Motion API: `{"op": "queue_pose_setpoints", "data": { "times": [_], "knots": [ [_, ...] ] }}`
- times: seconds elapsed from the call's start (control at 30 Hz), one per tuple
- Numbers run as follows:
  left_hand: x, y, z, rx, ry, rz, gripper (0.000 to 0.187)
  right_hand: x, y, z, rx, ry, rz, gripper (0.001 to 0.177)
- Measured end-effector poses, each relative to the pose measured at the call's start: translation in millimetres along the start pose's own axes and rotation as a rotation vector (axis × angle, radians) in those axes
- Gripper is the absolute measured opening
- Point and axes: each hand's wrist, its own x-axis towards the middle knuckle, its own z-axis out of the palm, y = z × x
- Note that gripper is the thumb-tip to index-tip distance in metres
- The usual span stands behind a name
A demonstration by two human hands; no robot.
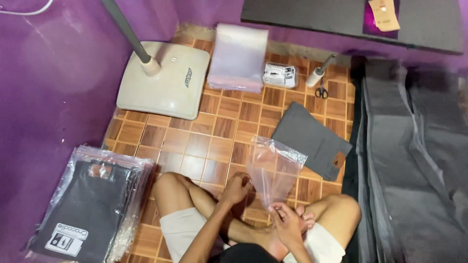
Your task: The person uses a lint roller on a pair of folded trousers, places a cardboard tag on them, and slides the trousers into a clear plastic bag.
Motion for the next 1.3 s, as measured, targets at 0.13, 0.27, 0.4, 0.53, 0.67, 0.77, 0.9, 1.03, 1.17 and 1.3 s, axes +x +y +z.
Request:
{"op": "queue_pose_setpoints", "data": {
  "times": [0.13,0.27,0.4,0.53,0.67,0.77,0.9,1.03,1.17,1.3],
  "knots": [
    [-62.7,69.4,-21.3,-0.428,-0.104,-0.062,0.015,-1.3,-57.0,-8.5,0.071,0.008,0.139,0.048],
    [-118.9,110.2,-25.2,-0.619,-0.049,-0.045,0.028,-14.1,-101.6,-4.2,-0.243,-0.122,-0.081,0.020],
    [-129.2,124.0,-21.0,-0.551,0.205,-0.264,0.018,-2.4,-87.1,14.1,-0.350,-0.184,-0.224,0.013],
    [-128.2,138.5,-54.8,-0.479,0.345,-0.296,0.008,5.8,-87.9,12.7,-0.070,-0.203,-0.094,0.014],
    [-127.2,149.7,-96.6,-0.231,0.546,-0.212,0.012,26.2,-73.1,-5.2,-0.130,0.160,-0.081,0.011],
    [-123.1,168.6,-113.7,-0.049,0.647,-0.118,0.016,25.4,-93.0,-15.4,-0.233,0.361,-0.189,0.014],
    [-115.0,196.4,-101.3,0.042,0.588,0.079,0.019,21.5,-101.7,3.7,0.102,0.128,-0.209,0.036],
    [-96.4,183.8,-62.9,-0.013,0.587,0.168,0.022,27.7,-85.1,26.3,0.042,0.072,-0.300,0.043],
    [-90.0,176.4,-44.4,0.188,0.531,0.446,0.044,37.9,-60.3,23.8,0.233,0.126,-0.200,0.034],
    [-74.1,175.0,-37.9,0.271,0.424,0.651,0.050,47.5,-39.0,10.6,0.342,0.334,0.007,0.023]
  ]
}}
